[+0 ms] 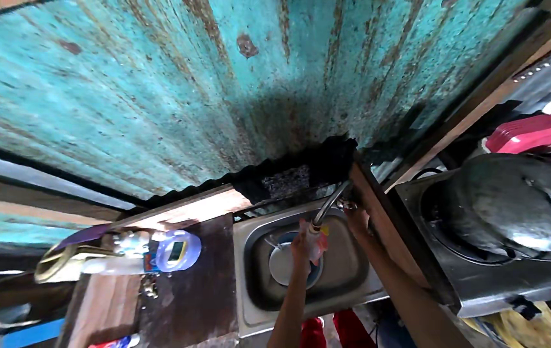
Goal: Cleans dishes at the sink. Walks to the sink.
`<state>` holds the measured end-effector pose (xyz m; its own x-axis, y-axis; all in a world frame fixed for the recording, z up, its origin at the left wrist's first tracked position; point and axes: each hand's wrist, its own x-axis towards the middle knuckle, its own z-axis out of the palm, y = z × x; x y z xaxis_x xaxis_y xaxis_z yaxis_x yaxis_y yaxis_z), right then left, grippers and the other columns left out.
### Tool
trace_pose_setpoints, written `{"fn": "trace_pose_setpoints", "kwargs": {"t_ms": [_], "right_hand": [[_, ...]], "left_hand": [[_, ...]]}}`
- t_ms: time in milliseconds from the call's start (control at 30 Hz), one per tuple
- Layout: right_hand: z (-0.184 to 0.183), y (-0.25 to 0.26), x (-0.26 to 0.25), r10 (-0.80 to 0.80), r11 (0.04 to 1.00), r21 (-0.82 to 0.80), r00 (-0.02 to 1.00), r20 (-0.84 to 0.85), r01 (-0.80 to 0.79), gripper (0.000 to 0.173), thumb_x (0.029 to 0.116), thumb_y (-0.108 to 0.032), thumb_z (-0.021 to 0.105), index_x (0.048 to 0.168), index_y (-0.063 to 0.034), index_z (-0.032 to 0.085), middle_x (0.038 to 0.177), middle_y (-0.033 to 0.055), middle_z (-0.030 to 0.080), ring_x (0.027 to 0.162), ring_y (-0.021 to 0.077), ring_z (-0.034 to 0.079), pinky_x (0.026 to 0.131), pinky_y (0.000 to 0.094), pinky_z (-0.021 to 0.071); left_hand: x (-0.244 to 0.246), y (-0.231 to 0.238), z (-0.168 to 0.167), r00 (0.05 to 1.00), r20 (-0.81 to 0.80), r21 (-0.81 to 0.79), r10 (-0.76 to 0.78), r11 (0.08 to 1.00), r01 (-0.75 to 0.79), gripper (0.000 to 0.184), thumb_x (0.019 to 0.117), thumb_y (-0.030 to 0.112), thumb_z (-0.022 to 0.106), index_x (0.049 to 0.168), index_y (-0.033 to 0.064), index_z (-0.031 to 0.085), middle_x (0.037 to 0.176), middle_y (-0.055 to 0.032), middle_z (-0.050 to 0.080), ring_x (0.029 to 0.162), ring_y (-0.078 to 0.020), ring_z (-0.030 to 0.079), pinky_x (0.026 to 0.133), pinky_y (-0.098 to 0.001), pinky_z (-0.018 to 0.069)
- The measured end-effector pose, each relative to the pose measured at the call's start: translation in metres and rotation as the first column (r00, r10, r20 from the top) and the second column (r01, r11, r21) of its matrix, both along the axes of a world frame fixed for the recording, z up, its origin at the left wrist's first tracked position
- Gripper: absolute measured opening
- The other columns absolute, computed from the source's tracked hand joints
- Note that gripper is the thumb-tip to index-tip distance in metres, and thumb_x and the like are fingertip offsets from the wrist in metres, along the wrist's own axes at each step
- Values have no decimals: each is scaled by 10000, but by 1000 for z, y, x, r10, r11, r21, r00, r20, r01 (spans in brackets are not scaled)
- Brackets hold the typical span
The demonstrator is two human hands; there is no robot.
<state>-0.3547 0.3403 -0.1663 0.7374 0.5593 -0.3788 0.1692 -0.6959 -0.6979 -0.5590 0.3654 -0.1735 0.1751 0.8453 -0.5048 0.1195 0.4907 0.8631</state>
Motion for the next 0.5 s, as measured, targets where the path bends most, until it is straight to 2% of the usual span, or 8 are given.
{"fn": "trace_pose_setpoints", "kwargs": {"t_ms": [100,167,200,267,367,400,433,500], "right_hand": [[0,-1,-2,-88,996,10,991,-101,89,467,1028,-233,620,1421,8,551,1302,266,646,1243,420,602,1082,560,436],[-3,-10,-18,-187,972,80,936,-300,220,539,1071,-225,540,1517,41,395,1428,302,534,1324,416,528,1116,539,415],[-1,-19,-30,-159,970,120,921,-355,213,550,1093,-220,485,1539,63,329,1482,316,470,1358,414,489,1132,522,398],[11,-32,-62,35,982,190,957,-286,21,529,1093,-183,465,1524,102,348,1534,328,417,1436,425,423,1202,501,335],[6,-26,-110,348,911,284,927,-141,-299,551,1017,-176,586,1482,84,443,1457,289,527,1372,370,516,1179,466,394],[3,-20,-119,423,885,259,900,-101,-387,553,1021,-223,588,1470,73,463,1449,265,545,1370,344,524,1183,448,395],[4,-14,-122,466,872,219,880,-94,-439,544,1029,-254,578,1455,70,482,1436,258,559,1364,339,532,1181,446,395],[9,0,-118,455,889,165,868,-198,-428,485,1032,-231,582,1403,78,535,1388,267,591,1327,352,557,1157,461,409]], "left_hand": [[5,0,5,1000,-18,-4,9,1000,-9,340,1096,212,474,1181,-68,649,1024,-182,673,901,-209,629,847,-399,534],[7,-1,7,999,-36,3,-2,1000,2,323,1095,189,468,1174,-70,643,1017,-181,668,898,-204,627,838,-392,535],[7,-1,8,999,-37,5,-20,1000,20,321,1096,174,458,1197,-78,630,1050,-196,665,930,-215,630,861,-401,535],[8,-4,13,998,-29,4,-49,999,49,324,1096,146,450,1263,-96,588,1129,-228,651,998,-236,627,905,-407,530],[3,-10,11,998,37,3,-49,999,49,352,1098,139,427,1344,-88,537,1213,-229,637,1067,-231,628,942,-396,530],[-1,-13,10,997,57,1,-43,999,43,379,1116,177,380,1352,-79,529,1198,-212,638,1050,-212,628,936,-383,528],[-7,-14,11,997,66,3,-42,999,42,390,1122,204,365,1332,-75,540,1129,-182,648,978,-180,632,885,-362,538],[-20,-17,20,992,74,21,-103,995,101,370,1114,200,384,1285,-74,563,1024,-136,661,876,-136,642,803,-329,561]]}}
